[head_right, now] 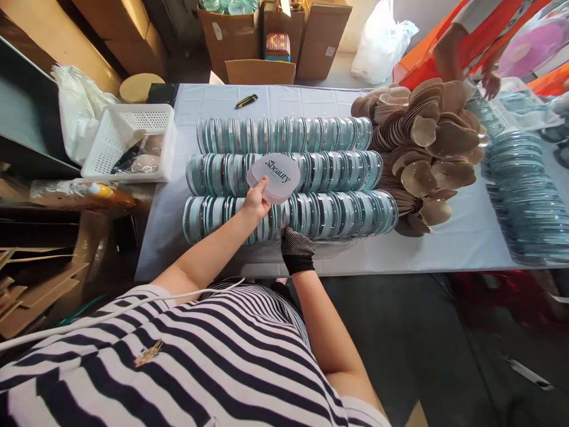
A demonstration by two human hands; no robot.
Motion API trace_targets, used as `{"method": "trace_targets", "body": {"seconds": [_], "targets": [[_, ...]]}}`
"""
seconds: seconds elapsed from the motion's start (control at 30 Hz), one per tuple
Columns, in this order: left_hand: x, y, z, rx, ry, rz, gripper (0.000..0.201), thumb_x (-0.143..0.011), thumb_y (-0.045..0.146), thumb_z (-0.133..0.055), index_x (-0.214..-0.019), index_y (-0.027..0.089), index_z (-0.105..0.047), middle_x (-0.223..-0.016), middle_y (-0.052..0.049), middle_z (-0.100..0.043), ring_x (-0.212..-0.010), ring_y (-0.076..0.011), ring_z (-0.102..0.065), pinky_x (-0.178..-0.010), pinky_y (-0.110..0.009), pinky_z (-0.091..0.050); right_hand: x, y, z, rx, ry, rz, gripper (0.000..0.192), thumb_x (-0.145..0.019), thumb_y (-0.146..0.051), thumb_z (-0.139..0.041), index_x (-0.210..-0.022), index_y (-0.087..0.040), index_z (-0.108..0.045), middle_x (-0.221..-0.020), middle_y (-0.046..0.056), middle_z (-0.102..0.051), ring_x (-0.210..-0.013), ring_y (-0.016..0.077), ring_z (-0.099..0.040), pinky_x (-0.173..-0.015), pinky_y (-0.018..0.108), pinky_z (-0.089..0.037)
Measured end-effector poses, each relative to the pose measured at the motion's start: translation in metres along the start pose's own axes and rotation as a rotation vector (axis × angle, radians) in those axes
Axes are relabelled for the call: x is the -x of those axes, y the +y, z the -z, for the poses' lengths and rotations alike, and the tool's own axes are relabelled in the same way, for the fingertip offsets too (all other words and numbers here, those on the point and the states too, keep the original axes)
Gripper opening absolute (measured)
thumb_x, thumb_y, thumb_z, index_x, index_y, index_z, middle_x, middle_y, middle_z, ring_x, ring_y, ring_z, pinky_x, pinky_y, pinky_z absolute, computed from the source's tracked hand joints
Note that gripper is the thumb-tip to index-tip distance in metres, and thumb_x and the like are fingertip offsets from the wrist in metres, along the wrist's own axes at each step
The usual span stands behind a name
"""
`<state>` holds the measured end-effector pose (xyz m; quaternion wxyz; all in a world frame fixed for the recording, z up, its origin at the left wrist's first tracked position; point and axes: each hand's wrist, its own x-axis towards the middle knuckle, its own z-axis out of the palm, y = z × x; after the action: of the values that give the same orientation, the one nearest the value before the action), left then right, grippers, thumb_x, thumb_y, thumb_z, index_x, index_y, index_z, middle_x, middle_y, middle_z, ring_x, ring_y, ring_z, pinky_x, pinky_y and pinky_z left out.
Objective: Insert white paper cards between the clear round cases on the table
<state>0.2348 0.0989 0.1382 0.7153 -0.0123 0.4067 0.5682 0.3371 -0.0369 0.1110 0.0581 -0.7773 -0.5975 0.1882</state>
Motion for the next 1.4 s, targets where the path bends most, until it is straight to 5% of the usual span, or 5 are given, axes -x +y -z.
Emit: {"method": "trace_targets", "body": {"seconds": [0.3, 0.53, 0.93, 1.13, 1.4], "targets": [[-0.005, -0.012, 0.003, -0.057, -0.017, -0.134, 0.023, -0.08, 0.019, -0.075, -0.101, 0.017, -0.068, -0.109, -0.008, -0.074, -0.112, -0.0223, -0.066, -0.101, -0.038, -0.051, -0.008, 0.013, 0.007, -0.958, -0.455, -0.01, 0.042, -0.086, -0.051, -0.043, -0.108, -0.017, -0.056, -0.054, -0.006, -0.048, -0.041, 0.0108, -0.04, -0.045, 0.022, -0.036], [0.019, -0.017, 0.013, -0.2, -0.231, -0.222, 0.029, -0.068, 0.025, -0.082, -0.094, 0.017, -0.072, -0.095, -0.005, -0.076, -0.106, -0.0249, -0.067, -0.099, -0.04, -0.05, -0.039, 0.015, 0.071, -0.442, 0.511, 0.143, 0.057, -0.088, -0.051, -0.046, -0.132, -0.015, -0.052, -0.129, 0.017, -0.06, -0.119, 0.0267, -0.057, -0.1, 0.044, -0.046], [0.026, 0.024, 0.027, -0.215, -0.205, -0.178, 0.022, -0.072, 0.02, -0.08, -0.092, 0.016, -0.072, -0.094, -0.006, -0.076, -0.108, -0.0259, -0.067, -0.1, -0.042, -0.05, 0.021, -0.018, 0.032, -0.428, 0.702, -0.032, 0.053, -0.088, -0.053, -0.046, -0.115, -0.011, -0.064, -0.097, 0.017, -0.069, -0.085, 0.0268, -0.066, -0.071, 0.038, -0.054], [-0.003, 0.053, 0.033, -0.048, -0.012, -0.022, 0.032, -0.078, 0.016, -0.076, -0.108, 0.016, -0.066, -0.109, -0.009, -0.074, -0.113, -0.0234, -0.066, -0.101, -0.039, -0.051, 0.102, -0.004, 0.002, -0.031, 0.302, -0.11, 0.048, -0.092, -0.046, -0.042, -0.114, -0.012, -0.068, -0.074, 0.013, -0.068, -0.059, 0.0207, -0.059, -0.053, 0.028, -0.037], [0.004, 0.05, 0.035, -0.027, -0.027, 0.007, 0.024, -0.078, 0.013, -0.075, -0.101, 0.017, -0.067, -0.105, -0.007, -0.075, -0.115, -0.0236, -0.065, -0.103, -0.042, -0.05, 0.032, -0.052, 0.0, 0.06, -0.064, -0.107, 0.041, -0.094, -0.036, -0.045, -0.128, -0.018, -0.059, -0.094, 0.011, -0.07, -0.071, 0.0187, -0.061, -0.057, 0.026, -0.03]]}}
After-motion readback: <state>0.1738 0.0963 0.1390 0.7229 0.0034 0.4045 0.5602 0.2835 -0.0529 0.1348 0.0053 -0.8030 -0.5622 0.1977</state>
